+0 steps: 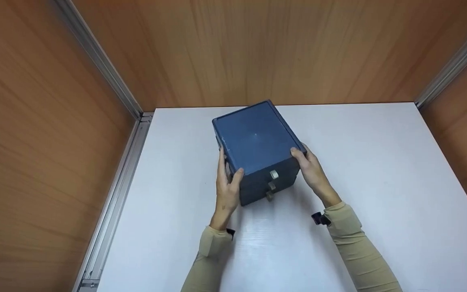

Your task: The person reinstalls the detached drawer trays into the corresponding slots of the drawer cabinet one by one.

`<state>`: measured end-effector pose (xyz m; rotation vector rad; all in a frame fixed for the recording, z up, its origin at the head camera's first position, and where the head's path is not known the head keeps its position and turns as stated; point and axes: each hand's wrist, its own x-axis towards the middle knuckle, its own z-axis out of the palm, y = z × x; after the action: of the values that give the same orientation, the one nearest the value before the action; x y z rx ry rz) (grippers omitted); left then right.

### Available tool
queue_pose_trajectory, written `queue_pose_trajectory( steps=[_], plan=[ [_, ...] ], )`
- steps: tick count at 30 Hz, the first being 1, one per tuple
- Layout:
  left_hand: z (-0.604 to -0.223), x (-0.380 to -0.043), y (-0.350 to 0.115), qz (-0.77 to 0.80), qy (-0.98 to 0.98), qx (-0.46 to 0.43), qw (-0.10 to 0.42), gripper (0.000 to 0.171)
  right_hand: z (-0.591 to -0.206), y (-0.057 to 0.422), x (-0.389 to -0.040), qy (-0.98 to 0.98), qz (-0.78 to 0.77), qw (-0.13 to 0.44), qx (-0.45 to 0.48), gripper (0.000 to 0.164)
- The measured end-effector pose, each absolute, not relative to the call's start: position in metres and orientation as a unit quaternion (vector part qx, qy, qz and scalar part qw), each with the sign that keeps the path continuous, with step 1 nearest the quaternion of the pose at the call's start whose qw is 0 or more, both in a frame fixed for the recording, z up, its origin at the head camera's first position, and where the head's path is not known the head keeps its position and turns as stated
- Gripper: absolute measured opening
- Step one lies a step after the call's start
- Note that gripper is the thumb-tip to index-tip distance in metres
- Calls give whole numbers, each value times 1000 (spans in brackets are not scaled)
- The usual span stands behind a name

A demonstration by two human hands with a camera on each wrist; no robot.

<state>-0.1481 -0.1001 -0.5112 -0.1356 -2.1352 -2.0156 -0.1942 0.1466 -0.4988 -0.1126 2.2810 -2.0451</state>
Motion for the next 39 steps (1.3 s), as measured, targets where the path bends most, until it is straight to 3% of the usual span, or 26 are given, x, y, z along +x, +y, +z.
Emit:
queue_pose_trajectory(
  steps=[17,39],
  plan=[
    [-508,-184,-117,-677,-726,-118,17,83,-506,142,-166,726,-688,9,-14,77],
    [-506,-204,-115,-671,-725,-152,-28,83,-506,141,-157,728,-684,-18,29,74]
  ],
)
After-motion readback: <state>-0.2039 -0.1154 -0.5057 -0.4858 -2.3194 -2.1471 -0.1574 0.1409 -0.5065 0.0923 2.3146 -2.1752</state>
